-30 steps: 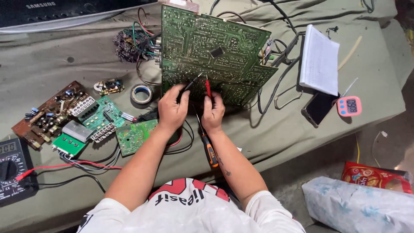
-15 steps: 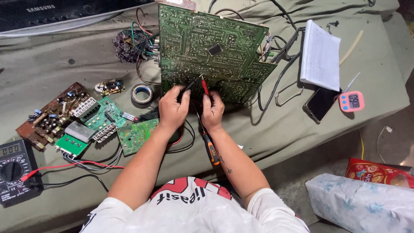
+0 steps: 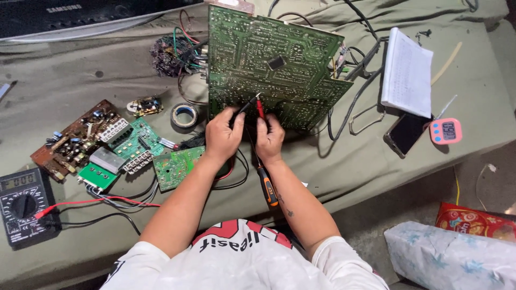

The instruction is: The person is using a multimeter to test various electrical points and components on several circuit boards.

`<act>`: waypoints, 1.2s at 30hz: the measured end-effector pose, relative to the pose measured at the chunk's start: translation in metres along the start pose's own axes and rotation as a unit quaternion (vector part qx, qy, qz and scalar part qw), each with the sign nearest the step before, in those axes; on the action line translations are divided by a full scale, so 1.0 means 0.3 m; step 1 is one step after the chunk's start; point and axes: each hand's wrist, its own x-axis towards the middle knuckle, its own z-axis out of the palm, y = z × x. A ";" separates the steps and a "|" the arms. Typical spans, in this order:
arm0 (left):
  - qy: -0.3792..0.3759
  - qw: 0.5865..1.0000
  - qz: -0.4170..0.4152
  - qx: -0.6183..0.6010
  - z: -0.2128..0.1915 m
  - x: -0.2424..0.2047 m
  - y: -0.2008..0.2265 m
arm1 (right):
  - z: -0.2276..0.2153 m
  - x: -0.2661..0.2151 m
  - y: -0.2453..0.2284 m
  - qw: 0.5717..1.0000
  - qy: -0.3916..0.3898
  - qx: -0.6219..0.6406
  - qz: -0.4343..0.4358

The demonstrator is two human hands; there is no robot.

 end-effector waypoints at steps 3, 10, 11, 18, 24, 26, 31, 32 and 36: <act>0.014 1.000 0.001 0.019 0.007 -0.004 -0.011 | -0.013 0.017 -0.020 1.000 0.000 0.012 0.007; 0.002 1.000 -0.001 0.019 0.006 -0.006 0.000 | -0.003 0.010 -0.018 1.000 0.001 0.020 0.008; 0.003 1.000 -0.003 0.021 0.004 -0.006 0.004 | -0.002 0.008 -0.015 1.000 0.000 0.021 0.008; -0.003 0.999 0.006 0.035 0.005 -0.008 0.004 | -0.004 0.006 -0.007 0.999 -0.005 0.032 0.009; -0.010 0.999 0.000 0.045 0.015 -0.017 -0.017 | -0.006 -0.009 0.036 0.999 0.004 0.033 0.018; -0.013 0.999 -0.002 0.047 0.004 -0.018 0.002 | -0.009 -0.001 -0.011 0.999 0.009 0.033 0.028; -0.025 0.998 -0.015 0.050 0.002 -0.006 0.015 | 0.002 -0.001 -0.013 0.999 -0.005 0.025 0.039; -0.035 0.998 -0.018 0.057 0.002 -0.014 0.012 | -0.004 0.002 -0.033 0.999 0.007 0.030 0.043; -0.053 0.996 -0.024 0.061 -0.002 -0.010 0.023 | 0.006 0.009 -0.041 0.999 0.011 0.025 0.038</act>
